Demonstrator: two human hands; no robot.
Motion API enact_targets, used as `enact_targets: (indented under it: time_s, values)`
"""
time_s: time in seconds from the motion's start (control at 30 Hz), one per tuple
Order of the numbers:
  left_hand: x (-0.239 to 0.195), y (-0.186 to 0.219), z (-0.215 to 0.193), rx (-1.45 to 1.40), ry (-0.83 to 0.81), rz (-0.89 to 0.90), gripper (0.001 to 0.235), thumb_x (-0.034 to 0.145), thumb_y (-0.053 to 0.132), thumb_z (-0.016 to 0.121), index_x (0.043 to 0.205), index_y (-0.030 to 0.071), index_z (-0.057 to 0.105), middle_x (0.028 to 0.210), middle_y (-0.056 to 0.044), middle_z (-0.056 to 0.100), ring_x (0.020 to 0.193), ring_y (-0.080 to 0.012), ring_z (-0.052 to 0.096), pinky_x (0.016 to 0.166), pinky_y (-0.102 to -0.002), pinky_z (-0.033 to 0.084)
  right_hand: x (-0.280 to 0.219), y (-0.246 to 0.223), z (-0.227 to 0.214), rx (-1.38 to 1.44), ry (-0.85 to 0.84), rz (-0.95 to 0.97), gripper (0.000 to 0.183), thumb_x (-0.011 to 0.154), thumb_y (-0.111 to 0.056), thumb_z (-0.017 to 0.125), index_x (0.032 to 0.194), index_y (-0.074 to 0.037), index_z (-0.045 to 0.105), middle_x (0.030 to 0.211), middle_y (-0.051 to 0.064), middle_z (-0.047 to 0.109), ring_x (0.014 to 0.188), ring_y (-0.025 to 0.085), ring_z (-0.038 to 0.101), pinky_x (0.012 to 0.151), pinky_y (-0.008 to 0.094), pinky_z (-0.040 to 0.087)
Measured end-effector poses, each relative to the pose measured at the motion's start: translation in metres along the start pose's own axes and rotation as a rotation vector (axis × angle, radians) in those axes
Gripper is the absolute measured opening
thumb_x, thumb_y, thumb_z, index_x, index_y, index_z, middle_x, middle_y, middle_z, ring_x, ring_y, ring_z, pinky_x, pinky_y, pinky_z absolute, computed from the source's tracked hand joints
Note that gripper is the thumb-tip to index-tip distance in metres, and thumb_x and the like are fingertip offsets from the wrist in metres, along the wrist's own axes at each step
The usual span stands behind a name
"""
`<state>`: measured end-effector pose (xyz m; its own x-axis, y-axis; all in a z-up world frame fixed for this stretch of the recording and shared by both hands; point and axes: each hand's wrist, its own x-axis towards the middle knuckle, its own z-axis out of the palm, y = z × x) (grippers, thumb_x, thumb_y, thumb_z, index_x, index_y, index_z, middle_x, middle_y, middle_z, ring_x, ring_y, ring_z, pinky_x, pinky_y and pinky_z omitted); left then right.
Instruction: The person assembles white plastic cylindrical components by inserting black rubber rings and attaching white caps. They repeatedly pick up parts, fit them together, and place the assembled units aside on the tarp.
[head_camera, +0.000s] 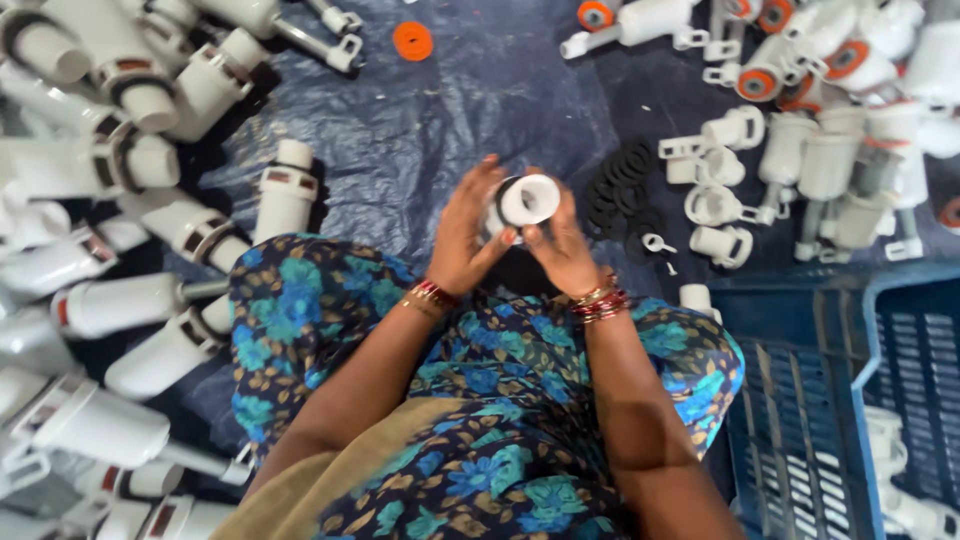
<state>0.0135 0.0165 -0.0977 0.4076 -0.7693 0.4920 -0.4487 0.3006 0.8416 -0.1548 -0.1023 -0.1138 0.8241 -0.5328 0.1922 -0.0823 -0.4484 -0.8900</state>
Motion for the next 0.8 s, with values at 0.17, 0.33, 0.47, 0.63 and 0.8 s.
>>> enact_targets:
  time_s: [0.17,0.33,0.47,0.63,0.8]
  values:
    - [-0.012,-0.009,-0.003,0.074,-0.066,-0.025,0.058,0.084,0.029,0.085,0.133,0.006,0.063,0.143,-0.018,0.062,0.136,-0.0384,0.058,0.114,-0.048,0.047,-0.006,-0.01,0.008,0.137,-0.056,-0.003,0.078,0.112,-0.059,0.027,0.166,-0.002,0.023,0.173,0.017,0.024,0.161,0.032,0.019,0.132,0.043,0.014]
    - [-0.004,-0.036,-0.07,0.494,0.534,0.185,0.057,0.099,0.038,0.069,0.14,0.005,0.047,0.145,-0.022,0.052,0.135,-0.0368,0.064,0.111,-0.047,0.055,0.002,0.016,-0.066,-0.457,0.116,0.05,0.067,0.108,-0.056,0.045,0.153,-0.007,0.048,0.159,0.017,0.047,0.153,0.035,0.041,0.13,0.048,0.029]
    - [-0.008,-0.048,-0.105,0.916,0.811,0.093,0.064,0.11,0.023,0.065,0.158,0.002,0.028,0.16,-0.024,0.032,0.149,-0.0413,0.047,0.119,-0.051,0.047,0.007,0.091,-0.171,-0.706,0.316,0.161,0.053,0.093,-0.036,0.077,0.135,-0.007,0.063,0.144,0.023,0.054,0.139,0.039,0.046,0.119,0.049,0.037]
    - [-0.013,-0.042,-0.059,0.856,0.406,0.15,0.061,0.104,0.016,0.07,0.157,0.008,0.043,0.16,-0.02,0.024,0.15,-0.0412,0.033,0.118,-0.059,0.04,-0.024,0.207,-0.273,-0.821,0.482,0.812,0.058,0.084,-0.046,0.079,0.125,-0.007,0.067,0.132,0.025,0.058,0.121,0.043,0.056,0.102,0.049,0.046]
    - [0.015,-0.052,-0.047,0.68,0.173,-0.121,0.052,0.094,0.009,0.074,0.143,0.007,0.059,0.152,-0.022,0.042,0.133,-0.0417,0.049,0.107,-0.05,0.046,-0.077,0.27,-0.318,-0.989,0.516,1.203,0.058,0.087,-0.055,0.066,0.126,-0.012,0.071,0.132,0.027,0.06,0.124,0.045,0.057,0.106,0.053,0.045]
